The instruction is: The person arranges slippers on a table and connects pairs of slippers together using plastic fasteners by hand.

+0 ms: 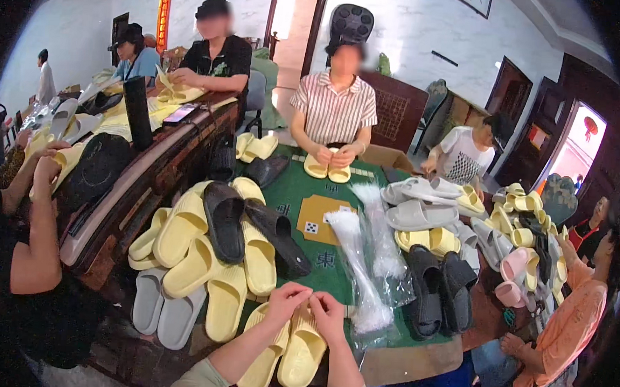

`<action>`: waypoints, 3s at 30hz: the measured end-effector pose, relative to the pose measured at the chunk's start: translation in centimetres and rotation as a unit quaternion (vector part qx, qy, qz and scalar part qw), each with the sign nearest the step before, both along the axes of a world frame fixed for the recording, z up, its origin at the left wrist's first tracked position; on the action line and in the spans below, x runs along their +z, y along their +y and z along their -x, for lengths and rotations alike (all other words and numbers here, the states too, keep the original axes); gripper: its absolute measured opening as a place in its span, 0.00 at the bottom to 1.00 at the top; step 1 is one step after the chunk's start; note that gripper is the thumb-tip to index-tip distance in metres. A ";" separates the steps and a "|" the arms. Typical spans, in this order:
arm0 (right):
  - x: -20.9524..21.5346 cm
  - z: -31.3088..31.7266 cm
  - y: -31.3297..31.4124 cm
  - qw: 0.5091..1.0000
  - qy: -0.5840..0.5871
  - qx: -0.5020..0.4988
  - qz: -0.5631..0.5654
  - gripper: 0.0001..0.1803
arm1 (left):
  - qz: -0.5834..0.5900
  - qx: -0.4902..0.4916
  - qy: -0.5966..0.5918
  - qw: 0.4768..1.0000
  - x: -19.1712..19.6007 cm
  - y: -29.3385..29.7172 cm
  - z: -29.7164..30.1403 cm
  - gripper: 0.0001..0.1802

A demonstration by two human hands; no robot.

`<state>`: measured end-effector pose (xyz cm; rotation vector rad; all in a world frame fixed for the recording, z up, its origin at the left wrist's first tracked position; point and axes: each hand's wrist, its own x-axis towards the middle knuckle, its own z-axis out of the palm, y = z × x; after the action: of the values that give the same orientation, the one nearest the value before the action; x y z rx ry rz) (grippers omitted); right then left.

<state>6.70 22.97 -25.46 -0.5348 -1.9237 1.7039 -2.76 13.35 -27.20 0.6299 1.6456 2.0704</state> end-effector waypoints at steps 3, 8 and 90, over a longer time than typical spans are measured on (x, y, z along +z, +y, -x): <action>0.4 0.1 0.3 0.996 0.032 0.026 0.074 0.05 | 0.012 -0.019 -0.009 1.000 1.4 0.0 0.2 0.07; 0.2 0.1 1.1 0.992 0.051 0.045 0.106 0.04 | 0.000 -0.025 -0.033 0.999 0.8 0.6 0.4 0.07; -1.0 0.7 1.5 1.000 0.001 0.007 0.014 0.04 | -0.005 0.064 -0.018 0.998 0.5 0.4 0.2 0.08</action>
<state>6.01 24.51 -26.42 -0.5313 -1.9085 1.7427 -2.99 13.76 -26.75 0.4999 1.6960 2.1679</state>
